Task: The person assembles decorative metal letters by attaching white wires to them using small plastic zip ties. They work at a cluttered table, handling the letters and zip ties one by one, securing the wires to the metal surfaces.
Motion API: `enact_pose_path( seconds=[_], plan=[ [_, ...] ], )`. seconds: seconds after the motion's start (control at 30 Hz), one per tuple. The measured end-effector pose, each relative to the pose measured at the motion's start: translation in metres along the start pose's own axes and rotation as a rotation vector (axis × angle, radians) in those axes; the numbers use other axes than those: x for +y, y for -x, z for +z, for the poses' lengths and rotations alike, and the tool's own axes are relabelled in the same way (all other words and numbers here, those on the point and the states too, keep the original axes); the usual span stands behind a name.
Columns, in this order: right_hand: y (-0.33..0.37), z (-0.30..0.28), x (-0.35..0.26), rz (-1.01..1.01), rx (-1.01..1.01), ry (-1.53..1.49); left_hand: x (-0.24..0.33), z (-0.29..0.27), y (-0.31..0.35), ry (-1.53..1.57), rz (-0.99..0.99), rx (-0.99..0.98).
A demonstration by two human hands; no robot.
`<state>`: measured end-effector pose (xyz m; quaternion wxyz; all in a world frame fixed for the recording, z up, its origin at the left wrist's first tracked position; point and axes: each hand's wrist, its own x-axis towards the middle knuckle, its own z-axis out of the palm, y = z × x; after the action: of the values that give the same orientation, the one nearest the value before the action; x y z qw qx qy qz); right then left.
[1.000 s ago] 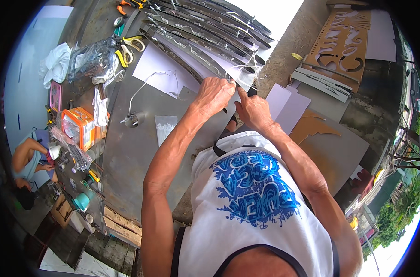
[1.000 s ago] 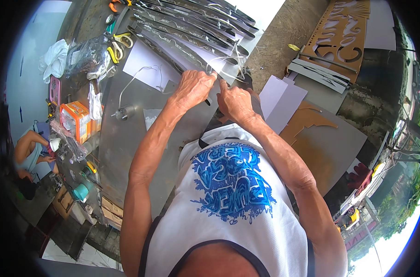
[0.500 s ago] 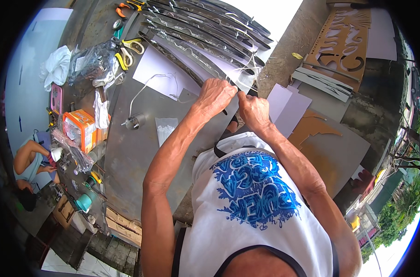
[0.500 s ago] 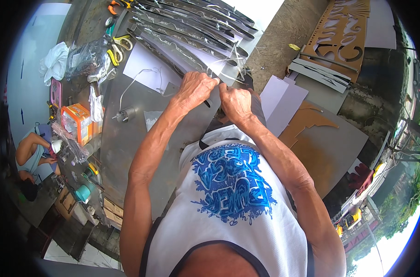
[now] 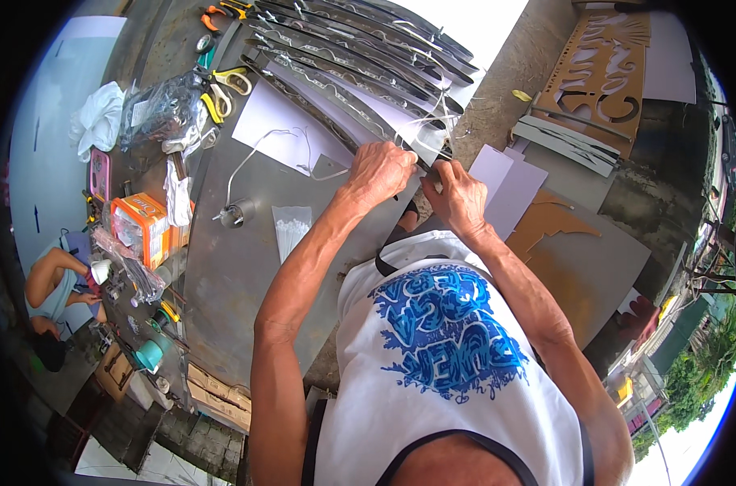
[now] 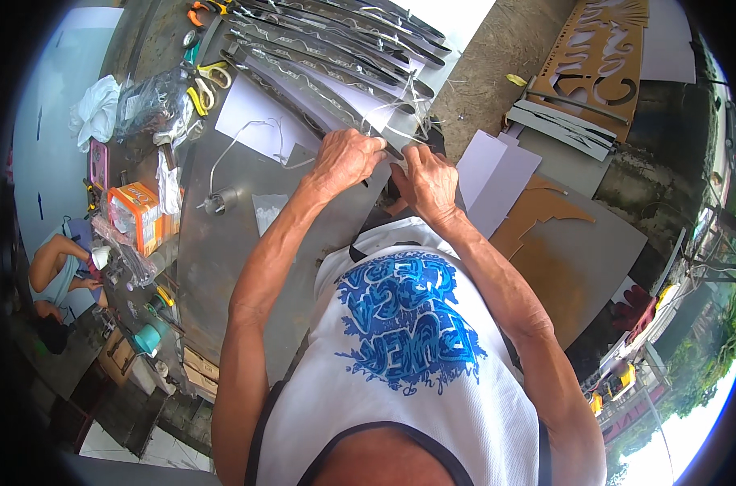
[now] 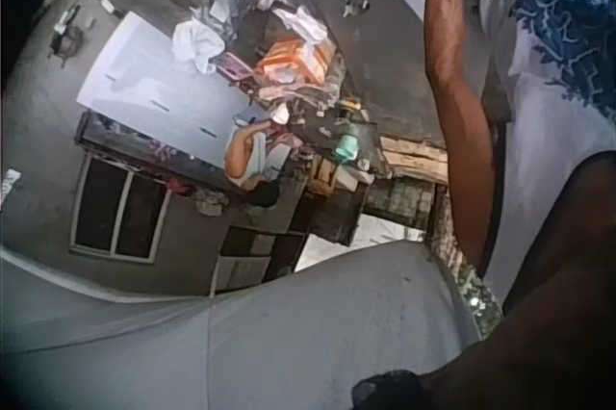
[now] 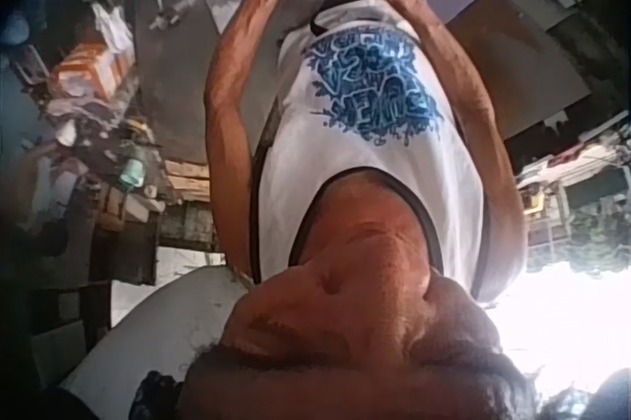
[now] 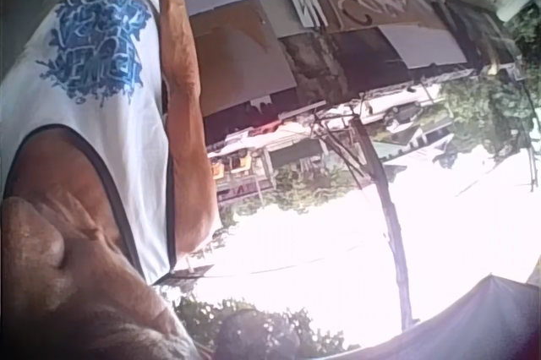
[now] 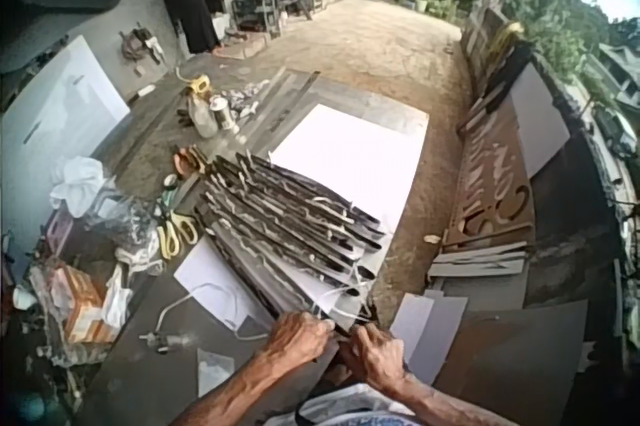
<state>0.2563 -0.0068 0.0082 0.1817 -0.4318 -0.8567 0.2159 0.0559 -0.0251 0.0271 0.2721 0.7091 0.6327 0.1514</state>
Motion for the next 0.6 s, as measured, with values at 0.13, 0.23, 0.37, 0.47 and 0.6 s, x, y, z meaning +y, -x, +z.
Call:
enact_pose_path(
  seconds=[0.13,0.23,0.37,0.47,0.6],
  plan=[
    [0.007,0.006,0.009,0.001,-0.065,-0.04,-0.003,0.002,0.001,0.007,0.03,-0.025],
    [0.007,0.009,0.01,0.006,-0.057,-0.072,-0.004,0.001,-0.001,0.011,0.029,-0.058],
    [0.006,0.01,0.011,0.031,-0.093,-0.104,-0.003,-0.002,0.0,0.028,0.036,-0.069],
    [0.004,0.009,0.011,0.043,-0.105,-0.107,-0.003,-0.004,-0.001,0.028,0.036,-0.082],
    [0.003,0.011,0.013,0.047,-0.117,-0.136,-0.001,-0.005,0.0,-0.002,0.02,-0.094]
  ],
)
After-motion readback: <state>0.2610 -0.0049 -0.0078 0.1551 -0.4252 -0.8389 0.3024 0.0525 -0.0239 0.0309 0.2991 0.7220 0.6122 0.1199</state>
